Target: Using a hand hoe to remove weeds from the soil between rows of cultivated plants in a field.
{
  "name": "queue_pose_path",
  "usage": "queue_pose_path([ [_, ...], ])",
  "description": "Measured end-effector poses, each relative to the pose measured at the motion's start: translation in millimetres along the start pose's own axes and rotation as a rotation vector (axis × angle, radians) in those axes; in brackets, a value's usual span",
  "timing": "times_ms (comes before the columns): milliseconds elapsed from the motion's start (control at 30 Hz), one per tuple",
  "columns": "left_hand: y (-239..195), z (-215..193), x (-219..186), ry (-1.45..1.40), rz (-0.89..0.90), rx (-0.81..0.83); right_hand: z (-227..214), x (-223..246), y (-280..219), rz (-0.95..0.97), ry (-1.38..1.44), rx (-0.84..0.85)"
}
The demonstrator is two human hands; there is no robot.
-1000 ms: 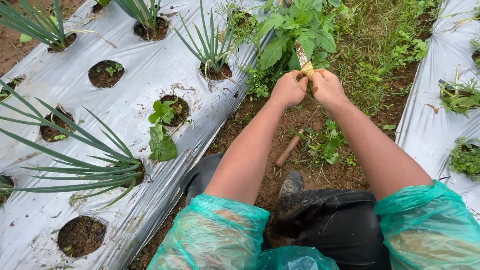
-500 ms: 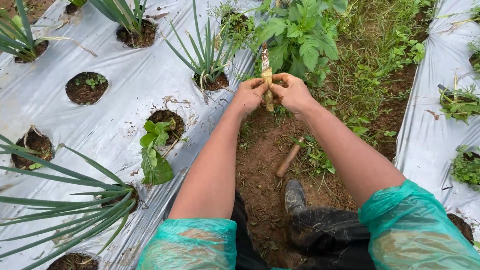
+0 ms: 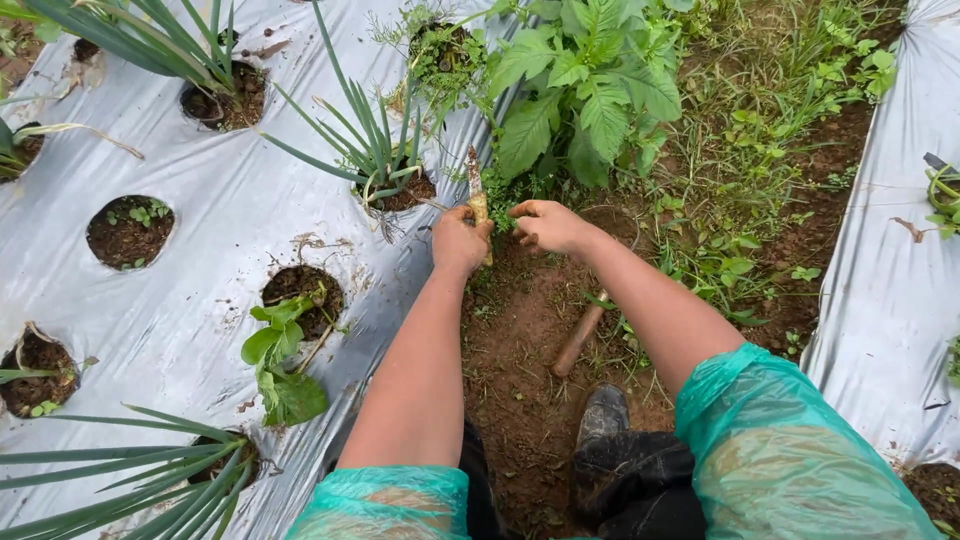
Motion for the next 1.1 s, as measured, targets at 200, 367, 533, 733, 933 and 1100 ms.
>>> queue_pose_path([
  [200, 4.2, -3.2, -25.0, 0.105, -0.010, -0.049, -7.9, 8.2, 6.0, -0.039, -0.317, -0.032],
  [367, 22.8, 6.0, -10.4, 0.111, -0.007, -0.102, -0.3, -18.8, 58.7, -0.026, -0.388, -0.037],
  [533, 22.6, 3.5, -19.9, 0.045, 0.003, -0.132, 6.7, -17.9, 75.6, 0.007, -0.347, -0.009],
  [733, 40.9, 18.7, -13.7, 0.062, 0.077, -0.239, 20.2, -35.0, 101.2, -0.039, -0.036, -0.083],
  [933, 45.4, 23.9, -15.0, 0.085, 0.111, -0.239, 51.9, -75.3, 145.3, -0.112, 0.095, -0.258],
  [1100, 48.9, 25.5, -10.9, 0.116, 0.098, -0.208, 65.7, -95.5, 165.6, -0.030, 0.105, -0.404],
])
Point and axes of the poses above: each hand's wrist, its own y-axis towards the middle knuckle, its own z-axis out of the palm, x = y × z, the point moved 3 cm from there along y, towards the middle knuckle, and after that the axes turned 6 degrees about -x, right-handed, at the moved point
